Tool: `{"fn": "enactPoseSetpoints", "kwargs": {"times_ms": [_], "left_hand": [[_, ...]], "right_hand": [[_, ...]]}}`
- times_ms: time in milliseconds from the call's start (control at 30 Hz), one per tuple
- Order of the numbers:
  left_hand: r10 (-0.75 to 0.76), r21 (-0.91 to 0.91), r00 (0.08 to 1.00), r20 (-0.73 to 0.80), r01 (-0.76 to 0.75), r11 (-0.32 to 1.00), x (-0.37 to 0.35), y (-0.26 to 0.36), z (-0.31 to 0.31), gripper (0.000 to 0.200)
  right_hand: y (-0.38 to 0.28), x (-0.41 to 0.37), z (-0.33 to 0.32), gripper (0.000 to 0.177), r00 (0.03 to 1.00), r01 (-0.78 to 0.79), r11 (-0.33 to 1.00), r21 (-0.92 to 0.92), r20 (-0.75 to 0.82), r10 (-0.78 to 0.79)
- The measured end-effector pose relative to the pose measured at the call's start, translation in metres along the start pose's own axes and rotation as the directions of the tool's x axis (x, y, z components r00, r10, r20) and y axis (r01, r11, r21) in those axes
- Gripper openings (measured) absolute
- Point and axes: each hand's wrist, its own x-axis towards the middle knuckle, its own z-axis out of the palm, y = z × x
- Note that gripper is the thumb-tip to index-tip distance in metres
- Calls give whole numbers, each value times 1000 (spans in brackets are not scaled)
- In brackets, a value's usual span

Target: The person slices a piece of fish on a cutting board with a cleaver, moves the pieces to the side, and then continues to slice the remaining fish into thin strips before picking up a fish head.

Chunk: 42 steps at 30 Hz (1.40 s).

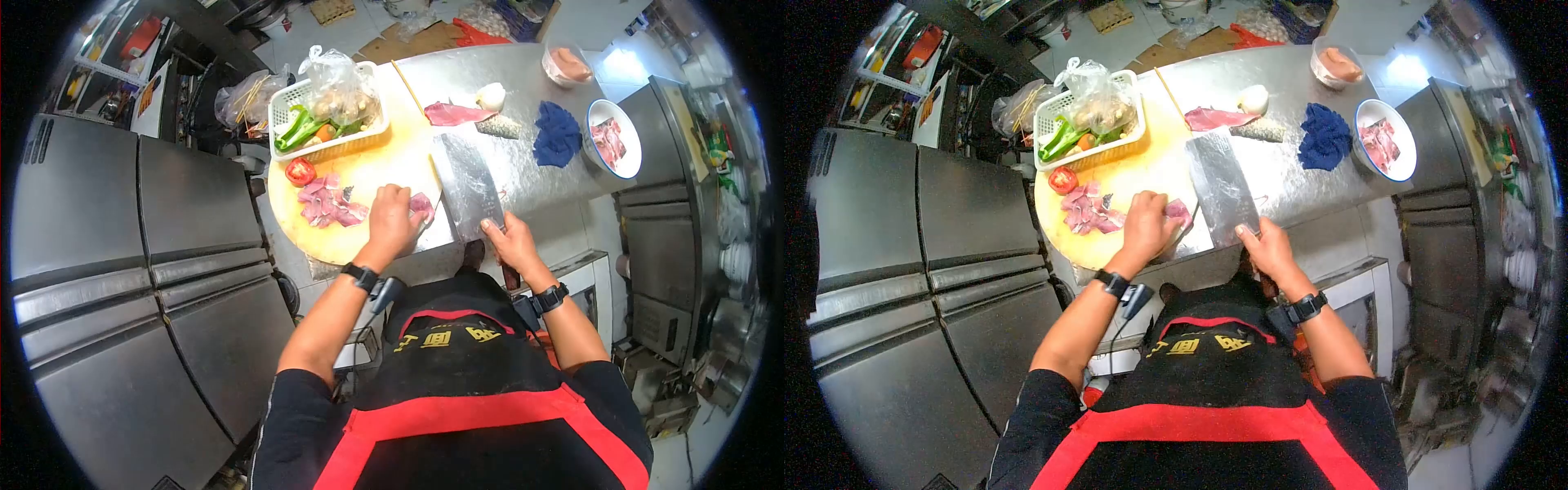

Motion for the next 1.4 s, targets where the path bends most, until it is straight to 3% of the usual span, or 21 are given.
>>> {"fn": "enactPoseSetpoints", "kwargs": {"times_ms": [67,133,267,333,433,533,633,700,767,800,900,933,967,1033,1067,1267,1333,1400], "left_hand": [[-76,-4,997,10,76,997,10,11,10,18],[-88,2,995,53,88,996,17,8,16,16],[-104,-21,988,119,107,994,19,7,19,15],[-96,-41,986,137,103,994,15,6,17,16],[-56,-115,989,140,72,991,21,-6,10,16],[-93,-124,960,263,130,984,28,-18,9,17],[-37,-230,971,238,94,969,35,-25,5,21],[-112,-156,941,320,169,973,41,-29,3,31],[78,-140,996,33,-72,988,42,-31,3,38],[92,-44,996,8,-91,995,42,-29,-1,47],[28,64,997,-67,-24,998,19,-14,-14,47],[21,40,996,84,-25,999,9,-14,-17,49],[25,38,996,89,-29,999,1,-10,-17,49],[235,82,950,204,-256,963,-12,-10,-12,57],[220,89,927,303,-258,962,-17,-14,-8,63],[203,100,922,329,-248,964,-23,-21,1,62],[198,107,919,341,-247,963,-23,-21,1,62],[195,113,915,352,-248,962,-24,-22,2,62]], "right_hand": [[5,3,-4,38,998,-55,998,-26,29,56],[20,2,3,40,994,104,994,-20,-42,-105],[48,5,10,39,989,147,989,-14,-8,-147],[27,-4,7,35,999,13,996,89,45,-17],[16,-9,5,31,994,-64,994,92,94,55],[18,-11,6,30,995,-21,996,82,95,13],[20,-12,7,29,995,-36,994,107,99,25],[18,-14,6,28,993,-55,991,125,107,42],[17,-15,5,28,991,-75,987,141,121,58],[18,-14,5,28,991,-65,989,136,121,49],[19,-12,5,28,987,-82,987,136,146,61],[19,-12,5,29,982,-105,985,136,169,82],[20,-12,5,29,983,-109,984,139,165,85],[22,-10,8,30,979,-89,990,108,194,67],[22,-11,9,30,979,-93,990,110,194,71],[22,-13,12,33,973,-114,990,78,211,95],[30,-11,18,34,991,35,999,27,129,-38],[27,-11,13,35,987,-18,999,32,163,13]]}}
